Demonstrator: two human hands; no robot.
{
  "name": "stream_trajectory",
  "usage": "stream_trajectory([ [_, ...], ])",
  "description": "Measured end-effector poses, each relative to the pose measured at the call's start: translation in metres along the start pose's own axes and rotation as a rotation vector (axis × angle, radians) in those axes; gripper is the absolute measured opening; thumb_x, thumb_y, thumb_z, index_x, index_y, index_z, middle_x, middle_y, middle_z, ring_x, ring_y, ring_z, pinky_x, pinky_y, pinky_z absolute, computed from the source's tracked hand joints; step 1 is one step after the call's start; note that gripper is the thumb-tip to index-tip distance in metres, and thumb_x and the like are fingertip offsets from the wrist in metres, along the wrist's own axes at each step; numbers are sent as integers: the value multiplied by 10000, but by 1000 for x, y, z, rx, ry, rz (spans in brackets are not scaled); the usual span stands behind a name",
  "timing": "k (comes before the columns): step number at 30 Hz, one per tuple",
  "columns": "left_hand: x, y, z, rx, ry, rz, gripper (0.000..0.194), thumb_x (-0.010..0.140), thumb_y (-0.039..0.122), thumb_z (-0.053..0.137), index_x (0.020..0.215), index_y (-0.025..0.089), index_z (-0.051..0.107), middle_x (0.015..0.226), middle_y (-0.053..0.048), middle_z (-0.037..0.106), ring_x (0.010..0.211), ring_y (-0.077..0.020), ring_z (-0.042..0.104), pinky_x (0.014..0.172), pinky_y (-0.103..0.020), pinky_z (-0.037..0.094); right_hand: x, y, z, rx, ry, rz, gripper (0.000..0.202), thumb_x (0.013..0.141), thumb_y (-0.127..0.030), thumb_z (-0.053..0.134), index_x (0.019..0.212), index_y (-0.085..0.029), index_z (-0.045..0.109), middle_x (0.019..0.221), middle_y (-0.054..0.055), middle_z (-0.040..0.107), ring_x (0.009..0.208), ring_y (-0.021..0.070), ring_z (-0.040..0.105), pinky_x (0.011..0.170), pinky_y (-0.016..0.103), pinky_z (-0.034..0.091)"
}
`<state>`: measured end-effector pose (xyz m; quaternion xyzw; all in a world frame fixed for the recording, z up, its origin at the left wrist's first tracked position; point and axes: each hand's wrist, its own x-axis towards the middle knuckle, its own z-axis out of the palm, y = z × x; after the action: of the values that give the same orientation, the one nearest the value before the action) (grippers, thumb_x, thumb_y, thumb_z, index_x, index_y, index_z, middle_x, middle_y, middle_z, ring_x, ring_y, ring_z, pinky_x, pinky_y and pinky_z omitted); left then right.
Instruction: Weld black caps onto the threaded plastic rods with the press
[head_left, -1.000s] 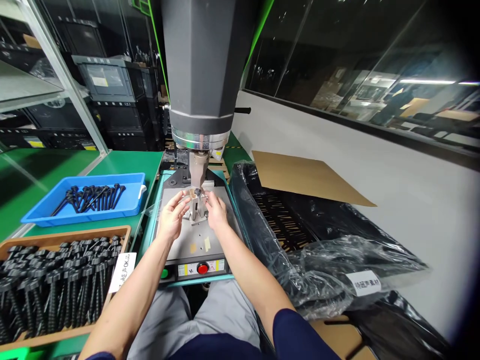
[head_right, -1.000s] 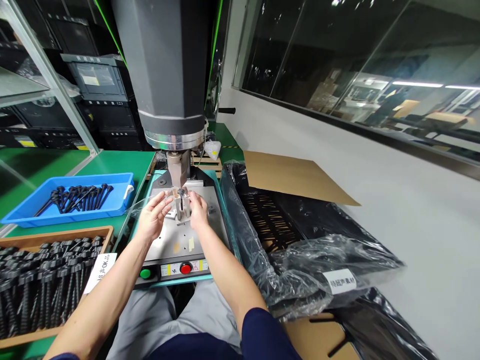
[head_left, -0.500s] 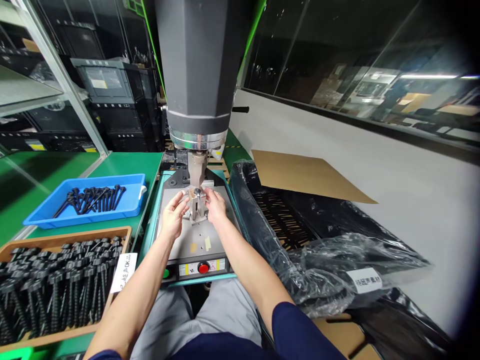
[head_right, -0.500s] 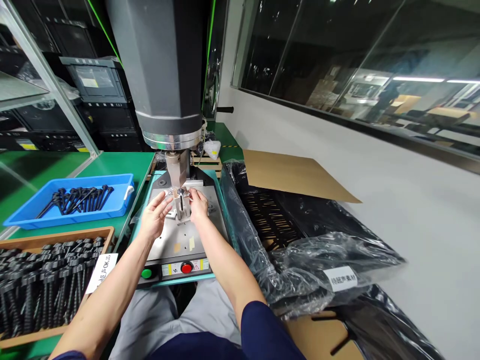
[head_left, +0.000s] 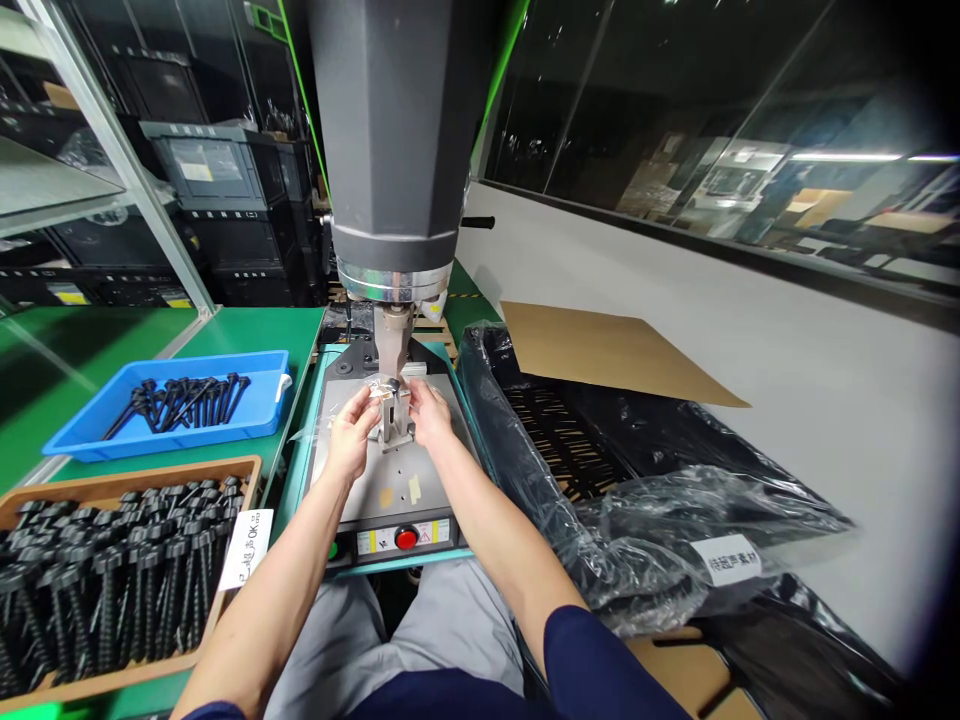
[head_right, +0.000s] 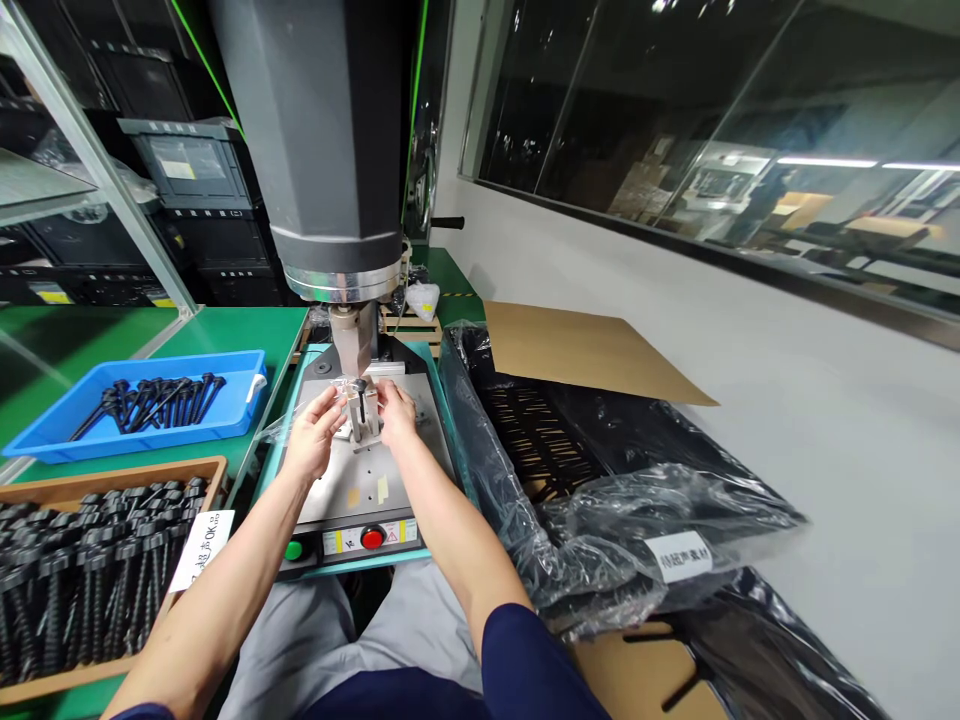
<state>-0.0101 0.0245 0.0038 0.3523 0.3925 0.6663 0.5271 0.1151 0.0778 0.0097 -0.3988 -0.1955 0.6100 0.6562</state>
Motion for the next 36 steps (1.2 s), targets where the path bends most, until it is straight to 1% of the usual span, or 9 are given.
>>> stream_trajectory([
  [5, -1, -2, 1, 18, -7, -10, 542, 701, 305, 789, 1216, 215, 646, 1397, -131, 565, 1268, -268, 541, 1022, -417, 451, 3, 2, -3, 24, 6, 47, 161, 783, -334, 711, 777, -175, 684, 796, 45, 750, 706, 147, 677, 600, 227, 511],
  [10, -4, -4, 0, 31, 13, -26, 547, 695, 320, 800, 1206, 201, 646, 1409, -135, 554, 1269, -282, 537, 1042, -437, 428, 3, 4, -8, 4, -30, 67, 209, 770, -384, 729, 775, -182, 675, 793, 42, 740, 733, 156, 678, 629, 236, 522],
  [18, -13, -1, -1, 24, -18, -12, 569, 707, 348, 793, 1235, 221, 623, 1392, -143, 565, 1283, -286, 526, 1032, -437, 427, 2, 10, -13, -34, 26, 90, 283, 792, -473, 675, 802, -190, 687, 858, 70, 746, 837, 196, 689, 682, 274, 510],
  [23, -20, -1, -2, 30, -20, -19, 451, 697, 359, 789, 1106, 207, 678, 1354, -133, 592, 1242, -285, 554, 999, -429, 442, 1, 12, -15, -70, 44, 93, 346, 822, -548, 626, 821, -208, 689, 934, 83, 745, 938, 221, 678, 735, 309, 503],
  [28, -31, -5, -3, 26, 5, -49, 299, 666, 359, 799, 883, 184, 690, 1373, -132, 574, 1183, -273, 585, 951, -401, 468, -7, 10, -19, -81, 51, 104, 434, 834, -628, 581, 837, -207, 688, 955, 106, 740, 974, 237, 669, 788, 345, 494],
  [31, -47, -9, -10, 63, 59, -89, 293, 665, 379, 793, 845, 178, 678, 1320, -138, 608, 1133, -279, 609, 934, -419, 478, -24, 11, -36, -102, 67, 118, 450, 823, -639, 579, 850, -204, 690, 960, 105, 739, 933, 227, 678, 790, 346, 506],
  [33, -65, -11, -22, 179, 117, -41, 272, 702, 391, 761, 855, 181, 681, 1219, -133, 659, 1120, -283, 612, 955, -442, 469, -42, 12, -59, -160, 73, 60, 405, 787, -595, 639, 852, -198, 687, 941, 102, 738, 880, 225, 680, 779, 351, 518],
  [34, -76, -11, -30, 270, 150, 18, 249, 733, 392, 734, 860, 185, 685, 1169, -125, 676, 1122, -282, 609, 977, -449, 458, -52, 12, -74, -225, 67, -17, 375, 767, -559, 673, 854, -194, 685, 928, 100, 735, 859, 227, 677, 779, 359, 522],
  [36, -99, -12, -49, 493, 227, 178, 205, 799, 379, 667, 896, 200, 694, 1137, -109, 677, 1146, -274, 594, 1031, -446, 427, -73, 11, -111, -467, 53, -267, 320, 770, -487, 692, 877, -186, 695, 918, 101, 727, 874, 241, 663, 827, 389, 516],
])
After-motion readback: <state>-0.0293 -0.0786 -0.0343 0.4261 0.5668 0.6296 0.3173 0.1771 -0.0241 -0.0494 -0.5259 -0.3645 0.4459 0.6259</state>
